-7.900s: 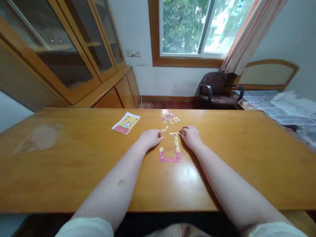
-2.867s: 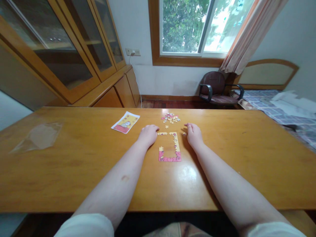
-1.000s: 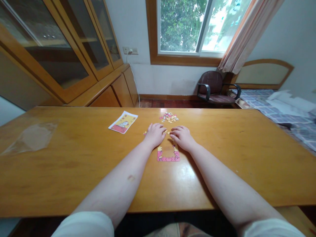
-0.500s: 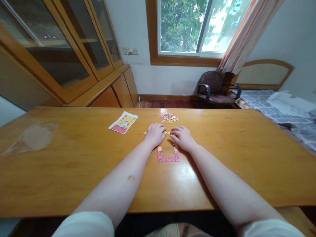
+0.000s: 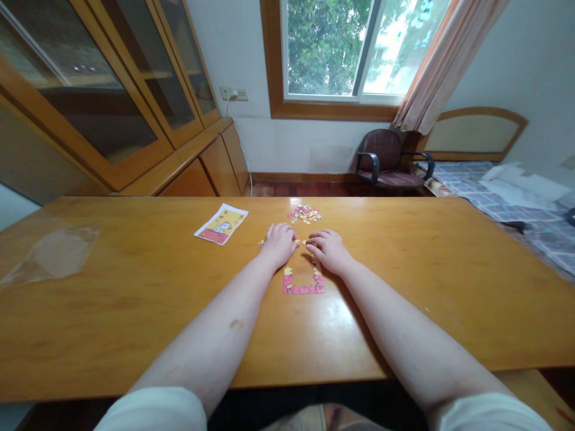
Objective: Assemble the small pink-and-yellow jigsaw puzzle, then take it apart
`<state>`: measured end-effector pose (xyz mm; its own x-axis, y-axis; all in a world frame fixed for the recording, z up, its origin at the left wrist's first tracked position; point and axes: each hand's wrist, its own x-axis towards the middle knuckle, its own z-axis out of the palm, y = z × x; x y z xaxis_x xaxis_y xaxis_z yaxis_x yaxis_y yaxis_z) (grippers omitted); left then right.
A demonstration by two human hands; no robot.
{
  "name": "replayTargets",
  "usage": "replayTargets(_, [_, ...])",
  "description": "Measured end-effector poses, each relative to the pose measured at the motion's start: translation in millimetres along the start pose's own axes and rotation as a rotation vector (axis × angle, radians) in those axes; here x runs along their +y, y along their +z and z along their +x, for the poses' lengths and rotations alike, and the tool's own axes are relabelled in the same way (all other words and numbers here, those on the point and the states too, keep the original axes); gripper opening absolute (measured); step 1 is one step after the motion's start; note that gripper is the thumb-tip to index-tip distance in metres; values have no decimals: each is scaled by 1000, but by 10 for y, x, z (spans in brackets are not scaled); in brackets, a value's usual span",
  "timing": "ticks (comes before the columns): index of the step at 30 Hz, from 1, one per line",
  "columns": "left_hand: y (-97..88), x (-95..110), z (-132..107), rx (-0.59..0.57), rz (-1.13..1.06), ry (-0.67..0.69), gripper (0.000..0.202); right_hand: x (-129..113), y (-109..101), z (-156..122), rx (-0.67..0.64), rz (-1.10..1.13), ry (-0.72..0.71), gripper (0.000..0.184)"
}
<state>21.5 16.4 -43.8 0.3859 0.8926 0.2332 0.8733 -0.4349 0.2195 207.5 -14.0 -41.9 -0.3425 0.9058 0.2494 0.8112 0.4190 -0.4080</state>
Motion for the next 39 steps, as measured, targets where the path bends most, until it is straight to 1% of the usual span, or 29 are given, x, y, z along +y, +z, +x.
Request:
replayTargets(14, [1, 76, -2, 29, -43, 7, 15, -17, -15, -6, -6, 4, 0, 33])
replayTargets(22, [-48, 59, -7, 34, -97, 18, 17, 23, -2, -7, -11, 6, -11, 32])
replayTargets(27, [-65, 63, -30, 48, -124, 68, 12, 25, 6, -8, -4, 4, -12, 32])
replayTargets(39, [-55, 36, -17, 28, -154, 57, 11, 27, 11, -9, -5, 1, -9, 31])
